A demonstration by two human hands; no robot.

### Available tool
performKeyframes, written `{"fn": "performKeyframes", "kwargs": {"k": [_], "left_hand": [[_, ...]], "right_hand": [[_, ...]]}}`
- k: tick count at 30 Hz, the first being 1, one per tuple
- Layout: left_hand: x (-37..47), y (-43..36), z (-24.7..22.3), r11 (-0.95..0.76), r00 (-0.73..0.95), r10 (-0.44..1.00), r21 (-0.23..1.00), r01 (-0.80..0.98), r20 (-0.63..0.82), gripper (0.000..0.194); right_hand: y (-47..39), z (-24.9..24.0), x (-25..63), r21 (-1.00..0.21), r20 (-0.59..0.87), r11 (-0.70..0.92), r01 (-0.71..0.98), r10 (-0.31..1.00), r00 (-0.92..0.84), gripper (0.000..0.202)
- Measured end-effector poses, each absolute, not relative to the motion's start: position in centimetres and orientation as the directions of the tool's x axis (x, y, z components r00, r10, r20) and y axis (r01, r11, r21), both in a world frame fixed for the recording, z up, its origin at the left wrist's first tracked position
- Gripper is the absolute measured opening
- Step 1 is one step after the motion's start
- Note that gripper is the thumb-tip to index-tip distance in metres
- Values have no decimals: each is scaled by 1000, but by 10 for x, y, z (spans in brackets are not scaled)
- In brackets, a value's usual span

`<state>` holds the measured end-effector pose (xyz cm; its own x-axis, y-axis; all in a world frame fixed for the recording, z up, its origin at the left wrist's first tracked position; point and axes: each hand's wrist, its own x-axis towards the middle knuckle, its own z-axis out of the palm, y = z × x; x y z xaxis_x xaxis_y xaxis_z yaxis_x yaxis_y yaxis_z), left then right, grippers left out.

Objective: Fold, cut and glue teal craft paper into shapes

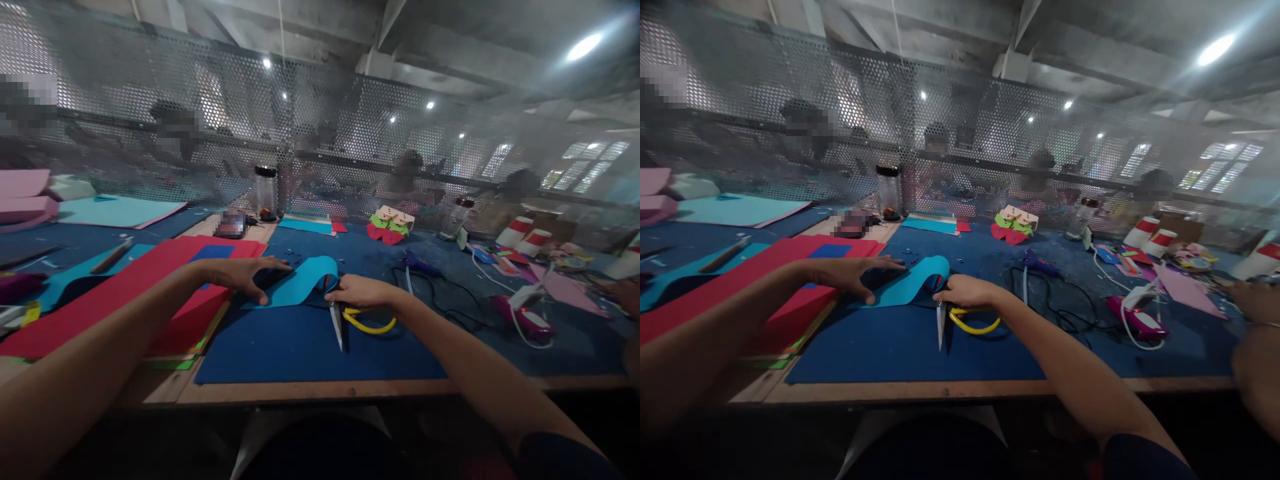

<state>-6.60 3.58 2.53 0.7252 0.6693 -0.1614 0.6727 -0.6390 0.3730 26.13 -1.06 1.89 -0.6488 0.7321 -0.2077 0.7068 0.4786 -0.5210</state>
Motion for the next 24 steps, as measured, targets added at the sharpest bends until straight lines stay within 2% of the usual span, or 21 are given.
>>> {"fn": "performKeyframes", "kwargs": {"k": [10, 15, 21, 24], "left_hand": [[-57, 35, 18, -657, 750, 641, 391, 645, -163, 89], [-57, 30, 24, -625, 706, 695, 371, 687, -137, 91], [-68, 22, 36, -661, 715, 677, 282, 695, -173, 101], [-66, 15, 39, -660, 714, 674, 279, 697, -188, 99]], "right_hand": [[-10, 26, 268, -457, -249, 477, 751, 742, -623, 41], [-9, 27, 270, -450, -270, 455, 768, 751, -603, 42], [-9, 26, 271, -469, -263, 461, 753, 741, -618, 40], [-7, 25, 271, -471, -267, 457, 754, 741, -616, 41]]}}
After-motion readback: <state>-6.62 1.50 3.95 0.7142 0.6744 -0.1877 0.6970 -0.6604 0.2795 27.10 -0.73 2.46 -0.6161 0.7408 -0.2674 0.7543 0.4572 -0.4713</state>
